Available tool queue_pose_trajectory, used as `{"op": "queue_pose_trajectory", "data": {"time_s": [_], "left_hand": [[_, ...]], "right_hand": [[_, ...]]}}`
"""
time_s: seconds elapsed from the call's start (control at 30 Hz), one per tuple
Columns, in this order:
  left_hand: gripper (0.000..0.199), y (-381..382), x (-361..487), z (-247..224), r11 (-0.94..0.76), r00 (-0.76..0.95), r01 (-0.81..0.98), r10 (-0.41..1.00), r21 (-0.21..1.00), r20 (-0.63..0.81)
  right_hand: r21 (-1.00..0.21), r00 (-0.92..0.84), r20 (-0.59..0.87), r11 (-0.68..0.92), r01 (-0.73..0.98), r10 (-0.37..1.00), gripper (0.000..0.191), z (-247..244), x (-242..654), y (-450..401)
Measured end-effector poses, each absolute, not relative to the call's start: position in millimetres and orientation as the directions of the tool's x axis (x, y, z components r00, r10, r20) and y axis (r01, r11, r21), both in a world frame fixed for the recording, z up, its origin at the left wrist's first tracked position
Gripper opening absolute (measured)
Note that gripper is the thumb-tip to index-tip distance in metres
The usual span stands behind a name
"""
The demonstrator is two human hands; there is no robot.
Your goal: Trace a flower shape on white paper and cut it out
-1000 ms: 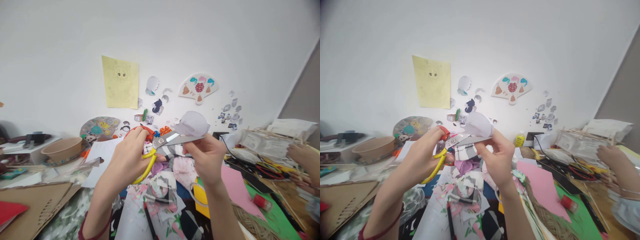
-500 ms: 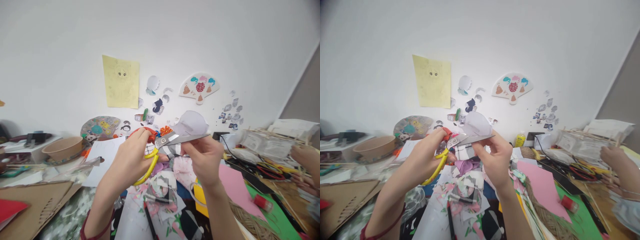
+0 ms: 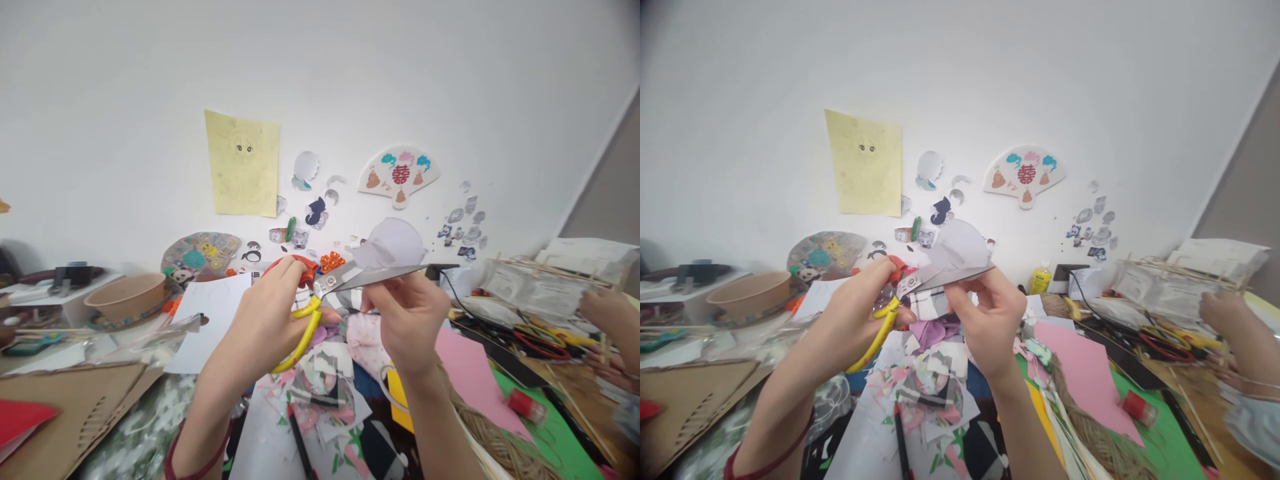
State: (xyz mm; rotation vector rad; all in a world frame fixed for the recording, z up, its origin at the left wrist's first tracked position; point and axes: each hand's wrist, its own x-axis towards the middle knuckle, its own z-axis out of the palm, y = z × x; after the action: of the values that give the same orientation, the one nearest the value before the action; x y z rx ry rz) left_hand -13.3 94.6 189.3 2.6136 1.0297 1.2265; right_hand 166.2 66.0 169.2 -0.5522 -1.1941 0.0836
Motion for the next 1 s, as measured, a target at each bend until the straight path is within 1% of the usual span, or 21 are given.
{"op": "queue_pose_trajectory", "data": {"time_s": [0.17, 0.4, 0.5, 0.63, 0.8, 1.0], "left_hand": [[0.027, 93, -11, 189, -0.763, 0.452, 0.544, 0.617, 0.35, 0.644], [0.025, 91, -3, 187, -0.777, 0.44, 0.519, 0.6, 0.356, 0.668], [0.026, 91, -2, 186, -0.764, 0.423, 0.537, 0.611, 0.359, 0.669], [0.026, 92, -3, 187, -0.742, 0.397, 0.569, 0.624, 0.353, 0.673], [0.026, 91, -4, 187, -0.739, 0.391, 0.587, 0.617, 0.332, 0.683], [0.026, 90, -2, 189, -0.735, 0.38, 0.579, 0.626, 0.352, 0.681]], "right_hand": [[-0.428, 0.417, 0.851, 0.881, 0.201, 0.318, 0.012, 169, 161, 66], [-0.425, 0.501, 0.817, 0.886, 0.184, 0.287, 0.013, 168, 155, 69], [-0.446, 0.481, 0.817, 0.876, 0.183, 0.316, 0.014, 168, 157, 68], [-0.449, 0.42, 0.84, 0.874, 0.186, 0.343, 0.008, 170, 164, 66], [-0.413, 0.438, 0.852, 0.883, 0.223, 0.288, 0.011, 174, 167, 64], [-0.393, 0.47, 0.848, 0.887, 0.243, 0.246, 0.004, 174, 163, 65]]}}
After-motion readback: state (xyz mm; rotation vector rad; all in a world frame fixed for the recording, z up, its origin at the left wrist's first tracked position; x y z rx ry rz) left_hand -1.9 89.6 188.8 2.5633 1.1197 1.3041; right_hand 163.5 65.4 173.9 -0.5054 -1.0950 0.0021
